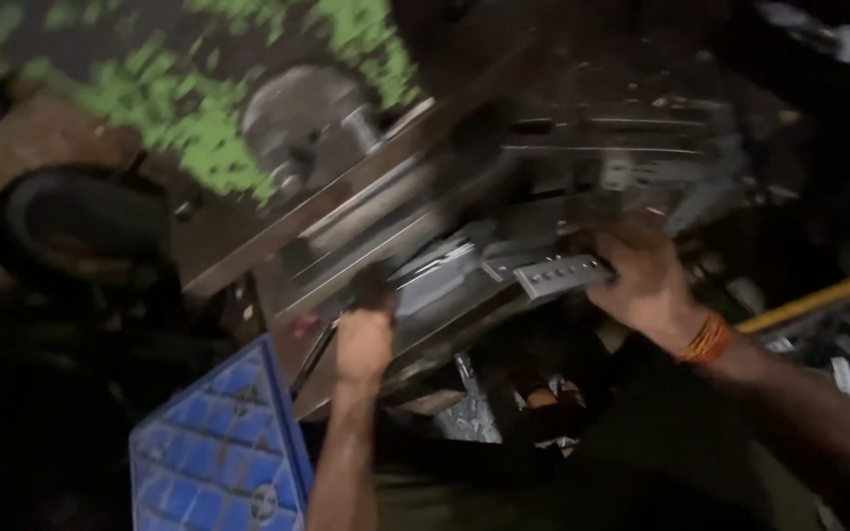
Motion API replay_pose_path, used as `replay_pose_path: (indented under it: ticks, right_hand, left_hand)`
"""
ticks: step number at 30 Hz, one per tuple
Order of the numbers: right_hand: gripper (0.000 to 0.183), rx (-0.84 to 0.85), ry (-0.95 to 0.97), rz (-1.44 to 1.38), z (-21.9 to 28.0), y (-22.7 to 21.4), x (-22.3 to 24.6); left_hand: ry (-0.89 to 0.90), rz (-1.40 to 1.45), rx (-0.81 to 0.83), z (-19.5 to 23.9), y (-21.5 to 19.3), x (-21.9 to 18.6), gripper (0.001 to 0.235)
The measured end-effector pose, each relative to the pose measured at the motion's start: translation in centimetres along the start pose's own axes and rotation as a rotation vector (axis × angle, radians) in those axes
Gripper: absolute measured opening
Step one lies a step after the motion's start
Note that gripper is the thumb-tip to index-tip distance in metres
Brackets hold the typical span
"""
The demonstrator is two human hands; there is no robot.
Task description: Manually align and process metal bracket pieces using an industrial press machine.
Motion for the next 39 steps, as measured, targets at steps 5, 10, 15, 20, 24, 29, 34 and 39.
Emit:
replay_pose_path:
  ticks: [5, 10, 15, 20, 24, 29, 34, 39]
  right_hand:
    - [0.036, 0.188, -0.355, 0.239, -9.3, 3.4, 8.0]
    - [0.016, 0.297, -0.657, 0.355, -17.2, 7.5, 13.9]
    - [0.017, 0.378, -0.635, 0.323, -18.9, 10.9, 12.8]
    - [0.032, 0.545, -0.370, 0.082, -10.8, 7.2, 10.4]
    - [0.041, 0.152, -0.331, -0.477, 0.5, 6.6, -1.9]
    - [0.049, 0.048, 0.361, -1.240, 13.4, 10.9, -13.3]
    - [0.067, -0.094, 0.409, -1.555, 23.8, 18.4, -20.5]
    - [0.056, -0.096, 0.996, -2.046, 20.1, 18.3, -13.8]
  left_hand:
    - [0.009, 0.095, -0.100, -0.4, -1.0, -2.3, 0.041]
    - [0.079, 0.188, -0.022, -0.9, 0.2, -3.3, 0.046]
    - [0.090, 0.242, -0.019, -0.4, -0.1, -3.2, 0.048]
    - [-0.026, 0.230, 0.023, -0.4, -0.7, -0.9, 0.043]
    - [0.048, -0.083, -0.344, -2.6, -7.4, -0.9, 0.047]
    - [-0.044, -0.136, -0.195, -11.4, -6.9, 2.6, 0.034]
    - [-0.111, 0.042, 0.100, -12.5, -5.4, 3.1, 0.032]
    - [0.247, 0.006, -0.297, -6.8, -7.9, -5.1, 0.021]
Point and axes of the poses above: each hand's wrist, its own z-axis away from the middle knuckle, its own y-axis out of the palm, x = y × z, the point moved 7 cm from there along -z, towards the middle knuckle, and after that the axes turned 15 degrees about x, right-handed, at the moved point
